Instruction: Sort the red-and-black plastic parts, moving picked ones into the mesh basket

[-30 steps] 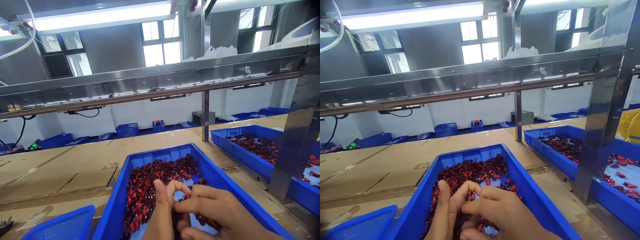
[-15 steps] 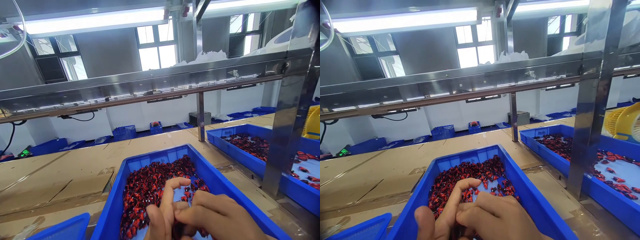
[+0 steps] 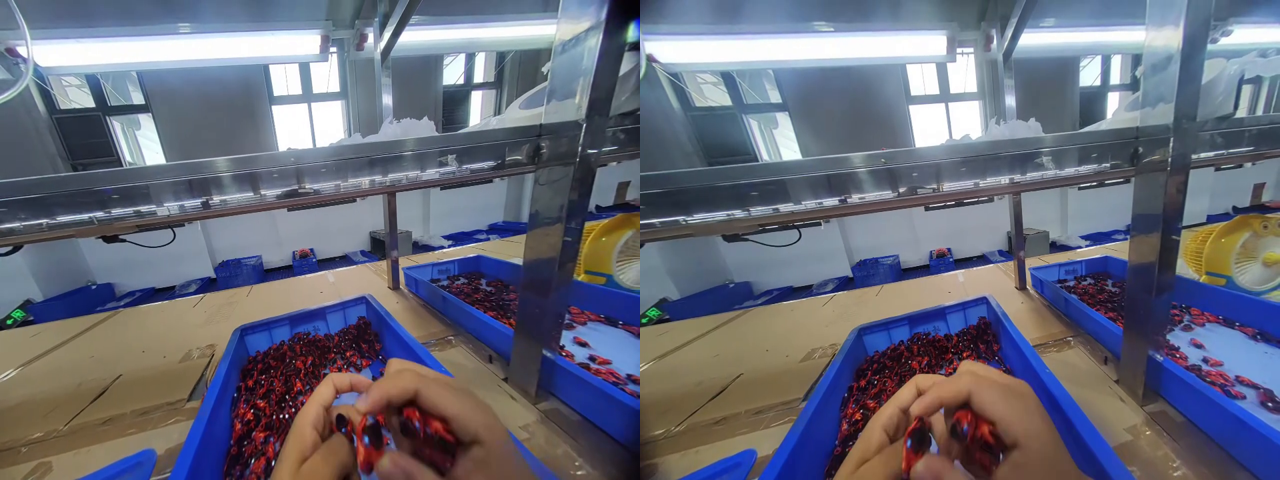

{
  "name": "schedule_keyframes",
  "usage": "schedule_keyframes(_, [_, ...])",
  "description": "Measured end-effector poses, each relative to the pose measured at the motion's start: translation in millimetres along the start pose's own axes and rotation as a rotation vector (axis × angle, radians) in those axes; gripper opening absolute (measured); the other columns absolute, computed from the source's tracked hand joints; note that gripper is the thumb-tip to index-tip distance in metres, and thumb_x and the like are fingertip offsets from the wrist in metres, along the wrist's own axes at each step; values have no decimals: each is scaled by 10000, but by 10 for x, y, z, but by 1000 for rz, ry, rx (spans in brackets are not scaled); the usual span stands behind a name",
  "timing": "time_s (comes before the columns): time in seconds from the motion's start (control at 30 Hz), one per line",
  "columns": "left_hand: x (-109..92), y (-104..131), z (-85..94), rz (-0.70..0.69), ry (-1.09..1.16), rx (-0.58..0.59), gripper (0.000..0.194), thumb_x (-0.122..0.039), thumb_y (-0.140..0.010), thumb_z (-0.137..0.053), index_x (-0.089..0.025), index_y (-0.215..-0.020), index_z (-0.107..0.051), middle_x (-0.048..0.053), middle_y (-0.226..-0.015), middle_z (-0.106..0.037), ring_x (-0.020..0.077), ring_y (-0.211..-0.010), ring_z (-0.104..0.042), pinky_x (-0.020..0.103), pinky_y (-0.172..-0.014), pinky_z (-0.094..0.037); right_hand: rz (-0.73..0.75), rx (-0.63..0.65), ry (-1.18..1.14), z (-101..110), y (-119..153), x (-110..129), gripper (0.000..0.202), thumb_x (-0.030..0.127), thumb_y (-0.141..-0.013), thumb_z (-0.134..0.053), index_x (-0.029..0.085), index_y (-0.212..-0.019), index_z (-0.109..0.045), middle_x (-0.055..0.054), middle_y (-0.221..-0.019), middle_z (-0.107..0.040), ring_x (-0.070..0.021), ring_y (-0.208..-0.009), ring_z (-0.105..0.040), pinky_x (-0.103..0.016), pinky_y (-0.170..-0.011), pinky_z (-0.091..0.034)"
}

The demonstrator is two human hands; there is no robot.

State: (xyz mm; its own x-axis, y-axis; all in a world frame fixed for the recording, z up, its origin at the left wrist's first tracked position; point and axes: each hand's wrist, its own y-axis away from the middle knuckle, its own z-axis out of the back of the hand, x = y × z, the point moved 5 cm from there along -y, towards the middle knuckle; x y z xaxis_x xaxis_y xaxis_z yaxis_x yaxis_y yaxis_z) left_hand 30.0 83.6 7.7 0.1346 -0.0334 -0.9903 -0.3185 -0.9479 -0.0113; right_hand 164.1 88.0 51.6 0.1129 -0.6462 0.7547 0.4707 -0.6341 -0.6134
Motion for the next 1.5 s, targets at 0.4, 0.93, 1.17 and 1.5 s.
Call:
schedule_keyframes(0.4, [-136, 70, 69, -148, -557, -214, 449, -341, -870, -588, -225, -1298, -519, 40, -912, -688, 23, -448, -290, 206, -455, -222, -638, -144, -1137, 93, -211, -553, 279, 418, -903, -462, 188, -794, -578, 40, -657, -473, -31, -371, -259, -145, -291, -113])
schedule_keyframes(0.93, [84, -7, 269, 357, 740, -473, 236, -236, -996, -433, -156, -1207, -500, -60, -593, -542, 2, -304, -373, 185, -429, -502, 130, 239, 448, -158, -27, -58, 266, 287, -824, -741, 307, -1072, -645, 67, -963, -751, -136, -869, -696, -210, -765, -486])
schedule_keyframes(1.17, [151, -35, 224, 348, 914, -480, 248, -306, -1020, -342, -172, -1099, -536, -50, -584, -494, 5, -298, -370, 75, -335, -238, 557, 166, 947, -274, 51, 8, 351, 414, -1033, -354, 243, -1154, -635, 41, -682, -675, -119, -546, -625, -270, -476, -377])
schedule_keyframes(1.5, [224, 51, 16, 367, 814, -399, 255, -254, -999, -420, -88, -1061, -604, -43, -520, -513, 79, -392, -502, 150, -413, -383, 560, 23, 871, -253, 38, 128, 412, 397, -1035, -358, 221, -851, -682, 44, -664, -671, -104, -540, -601, -295, -502, -359])
